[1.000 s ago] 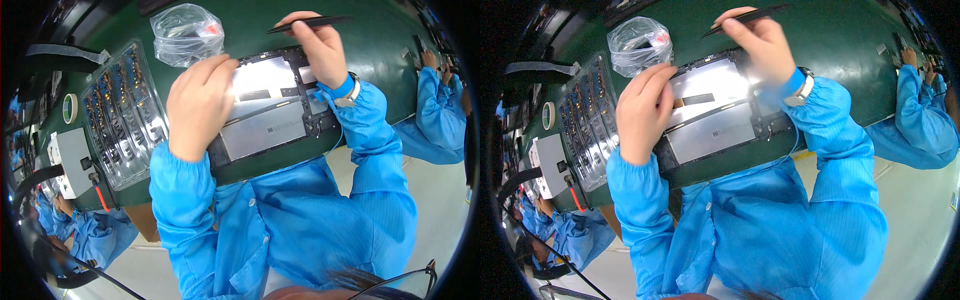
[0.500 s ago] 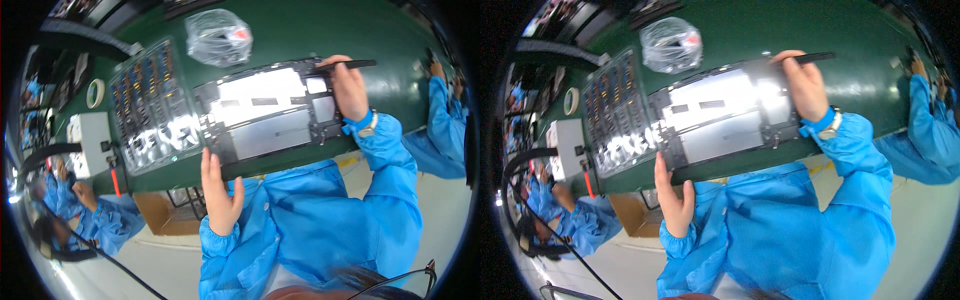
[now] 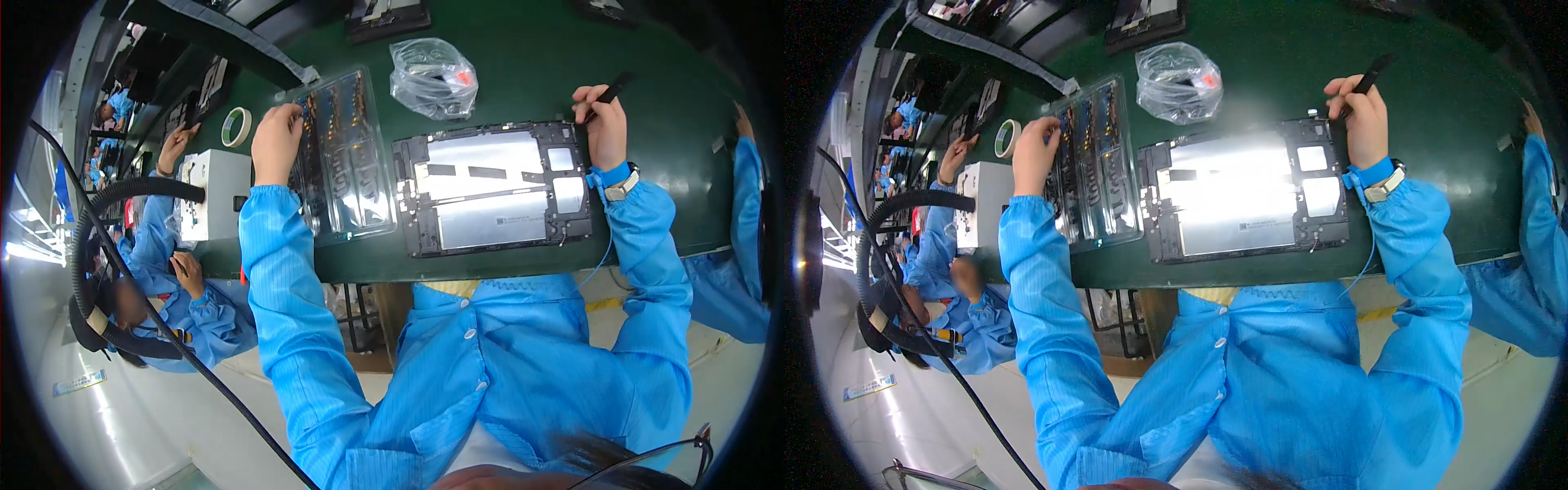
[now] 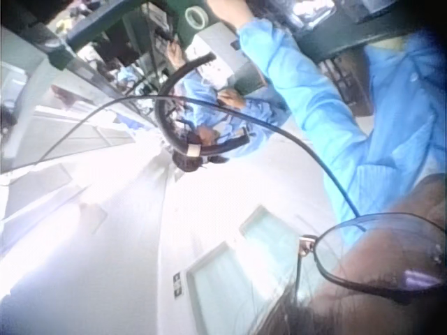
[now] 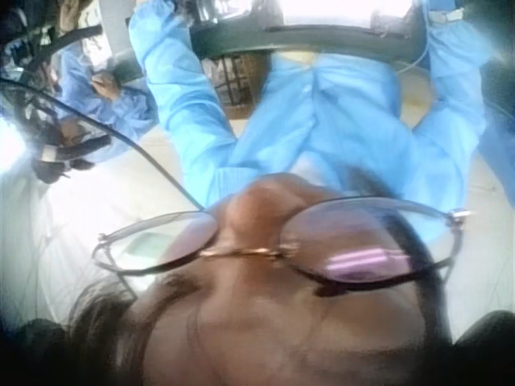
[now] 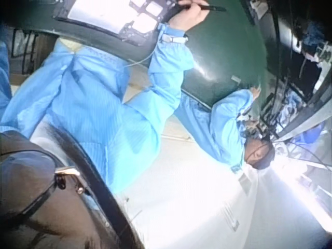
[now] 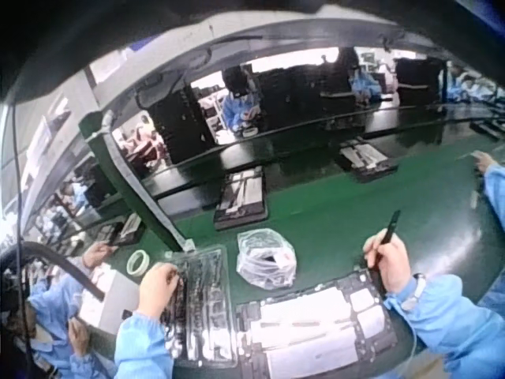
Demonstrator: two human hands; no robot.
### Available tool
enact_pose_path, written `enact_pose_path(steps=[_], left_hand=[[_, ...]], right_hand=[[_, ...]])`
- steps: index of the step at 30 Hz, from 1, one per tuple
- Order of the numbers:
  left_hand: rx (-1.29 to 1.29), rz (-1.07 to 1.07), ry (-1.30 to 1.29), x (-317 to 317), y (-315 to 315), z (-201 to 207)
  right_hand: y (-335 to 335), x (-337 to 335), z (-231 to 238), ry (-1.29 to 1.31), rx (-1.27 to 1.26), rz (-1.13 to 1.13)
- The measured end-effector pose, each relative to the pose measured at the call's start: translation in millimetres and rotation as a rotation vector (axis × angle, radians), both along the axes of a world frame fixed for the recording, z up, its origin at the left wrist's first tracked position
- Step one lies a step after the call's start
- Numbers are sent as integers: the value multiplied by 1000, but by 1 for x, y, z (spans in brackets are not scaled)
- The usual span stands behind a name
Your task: Assembling internal components into a tablet housing on a factory production line.
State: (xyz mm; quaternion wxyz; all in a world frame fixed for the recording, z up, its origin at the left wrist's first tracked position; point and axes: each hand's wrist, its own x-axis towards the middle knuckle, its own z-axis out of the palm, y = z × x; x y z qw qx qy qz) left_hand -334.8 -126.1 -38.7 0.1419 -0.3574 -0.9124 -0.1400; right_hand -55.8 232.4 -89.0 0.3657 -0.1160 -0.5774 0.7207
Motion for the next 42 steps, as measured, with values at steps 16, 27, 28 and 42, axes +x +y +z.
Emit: enact_pose_path(steps=[16,27,28,42], left_hand=[[-183,-90,159,6,4,-7],[70,-112,474,146,-22,79],[116,-144,511,168,-25,84],[125,-960,428,332,-16,53]], right_hand=[[0,-1,2,-43,-79,-33],[12,48,37,372,-283,317],[-7,61,54,506,-369,457],[-195,127,77,-243,-85,859]])
